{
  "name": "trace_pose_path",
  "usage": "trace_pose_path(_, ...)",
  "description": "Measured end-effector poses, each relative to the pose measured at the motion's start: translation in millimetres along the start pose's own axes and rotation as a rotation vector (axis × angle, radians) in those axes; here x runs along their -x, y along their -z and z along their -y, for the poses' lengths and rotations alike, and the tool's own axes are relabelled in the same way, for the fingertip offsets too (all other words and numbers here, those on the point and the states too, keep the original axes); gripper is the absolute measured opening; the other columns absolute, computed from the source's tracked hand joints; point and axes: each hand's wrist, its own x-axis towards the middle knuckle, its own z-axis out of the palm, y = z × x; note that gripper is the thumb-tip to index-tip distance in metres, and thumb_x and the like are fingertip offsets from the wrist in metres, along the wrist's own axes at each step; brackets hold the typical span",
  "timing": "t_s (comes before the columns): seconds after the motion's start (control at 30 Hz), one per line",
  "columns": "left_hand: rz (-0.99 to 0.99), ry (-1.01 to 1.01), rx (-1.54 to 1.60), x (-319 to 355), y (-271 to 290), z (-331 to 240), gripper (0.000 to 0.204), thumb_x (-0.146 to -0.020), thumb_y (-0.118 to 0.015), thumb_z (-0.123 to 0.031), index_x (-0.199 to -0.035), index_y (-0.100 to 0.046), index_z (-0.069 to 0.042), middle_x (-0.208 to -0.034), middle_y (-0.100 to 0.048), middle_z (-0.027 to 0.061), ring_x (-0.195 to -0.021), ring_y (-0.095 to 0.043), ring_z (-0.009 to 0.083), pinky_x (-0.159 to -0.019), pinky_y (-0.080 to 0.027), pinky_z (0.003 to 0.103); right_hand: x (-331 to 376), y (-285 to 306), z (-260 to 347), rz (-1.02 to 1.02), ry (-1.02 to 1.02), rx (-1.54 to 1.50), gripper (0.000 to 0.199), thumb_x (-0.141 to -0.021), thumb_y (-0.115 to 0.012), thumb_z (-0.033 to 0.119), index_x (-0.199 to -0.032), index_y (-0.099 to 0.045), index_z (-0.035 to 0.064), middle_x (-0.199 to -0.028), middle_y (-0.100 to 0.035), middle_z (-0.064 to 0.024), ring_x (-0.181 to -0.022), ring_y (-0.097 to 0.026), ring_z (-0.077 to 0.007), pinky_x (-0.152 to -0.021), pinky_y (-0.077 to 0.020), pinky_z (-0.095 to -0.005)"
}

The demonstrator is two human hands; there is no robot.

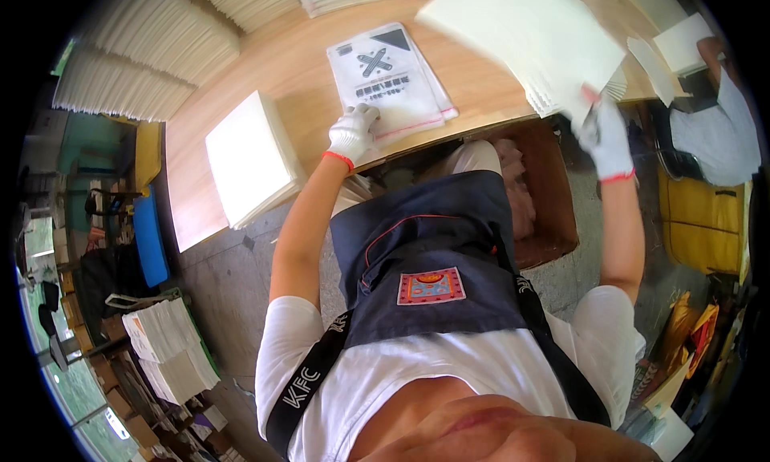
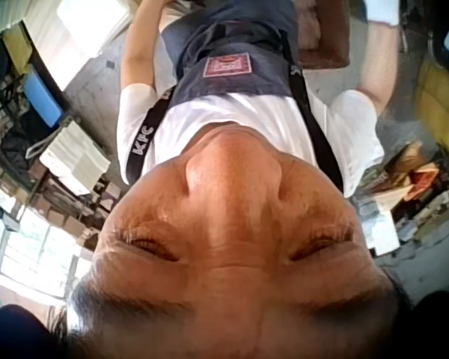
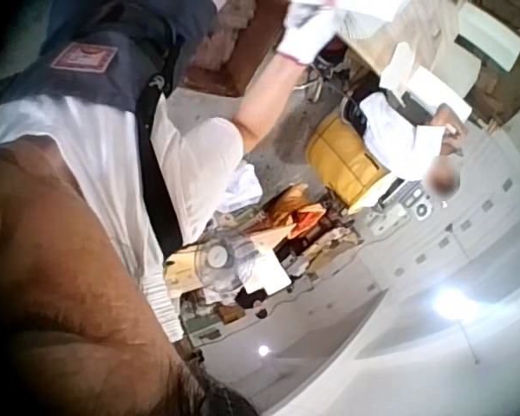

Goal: The person repeatedly picks up a white book and a plastic cover, inserts the book into the cover, and places the finished item on a stack. The process is repeated continuously with items from a pile on the table.

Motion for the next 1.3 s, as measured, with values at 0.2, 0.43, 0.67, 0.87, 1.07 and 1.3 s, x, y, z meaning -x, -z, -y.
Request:
trace_pose_path(0.2, -0.133, -0.015, 0.158, -8.6, -14.1, 18.0, 0.029, -0.071, -0.051, -0.001, -0.095, -0.059, -0.014, -0.102, -0.056, 0.0073, -0.099, -0.053, 0.0300, -0.079, -0.047, 0.041, 61.4, 46.4, -86.4, 0.375, -0.511, 0.186, 0.044, -0.080, -0.057, 0.011, -0.119, -0.044, -0.0029, -0.091, -0.061, -0.0112, -0.054, -0.055, -0.0086, -0.038, -0.0430, -0.0180)
trace_pose_path(0.43, -0.390, 0.011, 0.103, 7.0, -11.8, 10.3, 0.030, -0.070, -0.050, 0.002, -0.093, -0.062, -0.013, -0.097, -0.060, 0.0076, -0.089, -0.056, 0.0306, -0.075, -0.048, 0.038, 98.3, 71.8, -157.0, 0.230, -0.632, -0.020, 0.016, -0.091, -0.049, 0.018, -0.100, -0.052, 0.0056, -0.080, -0.062, -0.0055, -0.041, -0.039, -0.0065, -0.034, -0.0302, -0.0179)
trace_pose_path(0.67, -0.153, -0.016, 0.854, -2.7, 8.6, 12.5, 0.037, -0.074, -0.041, 0.009, -0.100, -0.061, -0.007, -0.075, -0.054, 0.0098, -0.065, -0.052, 0.0144, -0.063, -0.044, 0.026, 94.0, 55.4, -189.5, 0.202, -0.723, -0.538, 0.016, -0.092, -0.046, 0.013, -0.105, -0.052, 0.0054, -0.086, -0.062, -0.0068, -0.044, -0.043, -0.0078, -0.038, -0.0352, -0.0185)
trace_pose_path(0.87, -0.439, -0.127, 0.418, 13.7, 6.3, -14.0, 0.032, -0.069, -0.051, 0.005, -0.093, -0.059, -0.015, -0.087, -0.060, 0.0046, -0.067, -0.059, 0.0233, -0.059, -0.048, 0.033, 108.2, 27.6, -197.0, 0.122, -0.493, -0.228, 0.015, -0.092, -0.050, 0.017, -0.106, -0.051, 0.0128, -0.081, -0.056, 0.0001, -0.053, -0.048, -0.0075, -0.044, -0.0378, -0.0195)
trace_pose_path(1.07, -0.950, 0.198, 1.524, 24.2, -55.9, -75.2, 0.071, -0.081, -0.058, 0.002, -0.138, -0.018, -0.014, -0.107, -0.057, 0.0133, -0.090, -0.059, 0.0163, -0.069, -0.053, 0.031, 123.4, 17.9, -181.2, 0.353, -0.479, -0.175, 0.019, -0.093, -0.047, 0.018, -0.108, -0.046, 0.0055, -0.077, -0.058, -0.0078, -0.054, -0.054, -0.0129, -0.044, -0.0411, -0.0244)
trace_pose_path(1.3, -0.369, 0.406, 1.916, 9.8, -147.0, -98.9, 0.050, -0.083, -0.059, -0.016, -0.127, -0.039, -0.006, -0.113, -0.056, 0.0146, -0.098, -0.057, 0.0218, -0.078, -0.051, 0.033, 136.7, 26.8, -177.6, 0.365, -0.540, 0.049, 0.022, -0.093, -0.048, 0.019, -0.108, -0.047, 0.0033, -0.079, -0.060, -0.0095, -0.058, -0.059, -0.0151, -0.048, -0.0463, -0.0257)
